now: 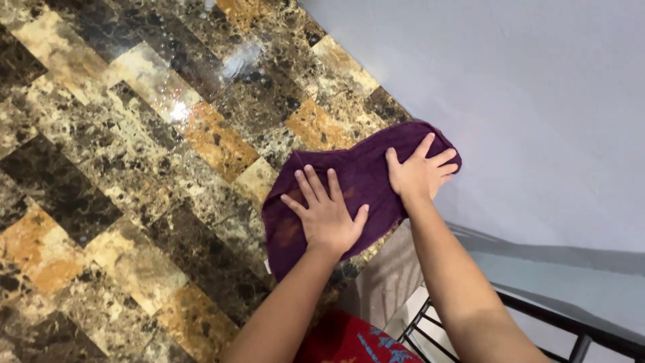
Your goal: Clean the surface of the dining table using a sponge, soap, and a cloth.
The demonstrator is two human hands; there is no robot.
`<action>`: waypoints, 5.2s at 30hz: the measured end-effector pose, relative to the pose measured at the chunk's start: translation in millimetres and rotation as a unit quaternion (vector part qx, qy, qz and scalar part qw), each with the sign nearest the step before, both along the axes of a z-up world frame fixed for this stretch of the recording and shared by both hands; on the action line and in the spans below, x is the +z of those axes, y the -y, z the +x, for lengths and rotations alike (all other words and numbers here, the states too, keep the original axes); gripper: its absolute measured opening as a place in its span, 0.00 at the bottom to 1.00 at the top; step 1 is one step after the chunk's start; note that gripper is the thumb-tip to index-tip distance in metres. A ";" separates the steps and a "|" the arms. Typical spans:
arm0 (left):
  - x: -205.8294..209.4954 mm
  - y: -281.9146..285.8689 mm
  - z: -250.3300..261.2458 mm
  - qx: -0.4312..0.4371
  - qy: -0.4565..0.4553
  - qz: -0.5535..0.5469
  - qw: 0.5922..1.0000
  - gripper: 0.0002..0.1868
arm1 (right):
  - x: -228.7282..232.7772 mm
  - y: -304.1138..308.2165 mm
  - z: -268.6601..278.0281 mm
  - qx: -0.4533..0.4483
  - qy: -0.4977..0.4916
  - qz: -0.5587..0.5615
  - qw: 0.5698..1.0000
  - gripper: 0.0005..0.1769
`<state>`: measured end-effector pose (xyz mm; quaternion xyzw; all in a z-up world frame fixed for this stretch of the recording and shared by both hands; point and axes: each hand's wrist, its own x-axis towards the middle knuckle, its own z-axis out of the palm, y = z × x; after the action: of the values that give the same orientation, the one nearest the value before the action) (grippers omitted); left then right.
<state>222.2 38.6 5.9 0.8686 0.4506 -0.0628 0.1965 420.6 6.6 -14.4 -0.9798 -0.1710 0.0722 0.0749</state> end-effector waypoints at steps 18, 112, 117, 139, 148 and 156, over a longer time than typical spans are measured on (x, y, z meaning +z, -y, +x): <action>-14.9 -8.6 23.2 0.018 0.046 0.062 0.997 0.45 | 2.4 -79.6 0.2 0.161 -0.003 -0.018 0.987 0.56; 22.2 -223.7 -28.8 0.262 -0.059 -0.074 0.961 0.71 | -30.3 -394.0 -40.5 0.770 0.085 0.018 0.632 0.54; 14.1 -208.0 -43.8 0.236 -0.024 -0.053 0.970 0.79 | -22.2 -350.0 -77.4 0.820 0.101 0.029 0.563 0.46; -4.4 5.5 -216.3 0.243 0.072 0.073 0.965 0.71 | 0.8 -127.1 -220.0 0.824 0.037 0.037 0.564 0.54; 14.8 67.5 -318.9 0.408 -0.066 -0.004 0.911 0.78 | 0.1 -56.6 -324.5 0.751 0.044 0.013 0.659 0.59; 29.5 55.5 -389.4 0.471 -0.111 -0.064 0.873 0.79 | -4.4 -18.7 -407.1 0.659 -0.012 -0.013 0.752 0.61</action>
<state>-167.2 -16.9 35.4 0.5259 0.8204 -0.0877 0.2065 13.6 25.3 -18.8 -0.6238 -0.7727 0.1177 -0.0016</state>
